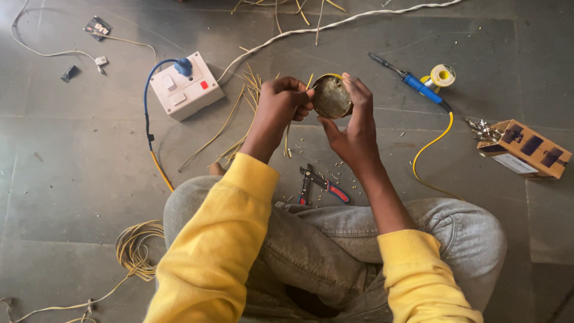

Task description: The person sits on the floor and repeatedly solders small metal connectors onto the ends of yellow wires using a soldering iron and solder wire. They handle the wires and connectors by hand, applying heat and solder to each connection.

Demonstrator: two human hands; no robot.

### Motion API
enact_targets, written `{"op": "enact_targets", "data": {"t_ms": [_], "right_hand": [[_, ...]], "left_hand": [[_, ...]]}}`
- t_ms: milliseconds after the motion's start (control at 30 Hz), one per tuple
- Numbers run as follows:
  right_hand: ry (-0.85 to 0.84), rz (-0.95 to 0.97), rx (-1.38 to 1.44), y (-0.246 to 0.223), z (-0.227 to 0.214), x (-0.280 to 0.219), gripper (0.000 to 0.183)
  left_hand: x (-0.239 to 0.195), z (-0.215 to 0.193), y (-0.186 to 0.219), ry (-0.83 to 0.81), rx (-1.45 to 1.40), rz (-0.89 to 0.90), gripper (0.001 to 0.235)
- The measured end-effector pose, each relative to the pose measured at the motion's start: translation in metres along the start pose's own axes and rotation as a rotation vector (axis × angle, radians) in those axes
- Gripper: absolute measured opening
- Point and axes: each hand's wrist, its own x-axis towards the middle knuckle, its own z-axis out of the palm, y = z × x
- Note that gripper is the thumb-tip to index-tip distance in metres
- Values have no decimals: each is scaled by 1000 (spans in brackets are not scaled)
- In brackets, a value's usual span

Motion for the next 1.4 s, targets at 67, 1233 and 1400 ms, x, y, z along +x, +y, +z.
{"op": "enact_targets", "data": {"t_ms": [67,1233,1400], "right_hand": [[-3,-6,11,-1,-1,0,85],[20,-58,3,-4,-5,5,78],[10,-32,-3,-4,-5,0,78]], "left_hand": [[0,-1,-1,-18,-2,3,10],[10,-4,-8,27,32,-22,11],[6,-4,-7,30,82,-15,11]]}}
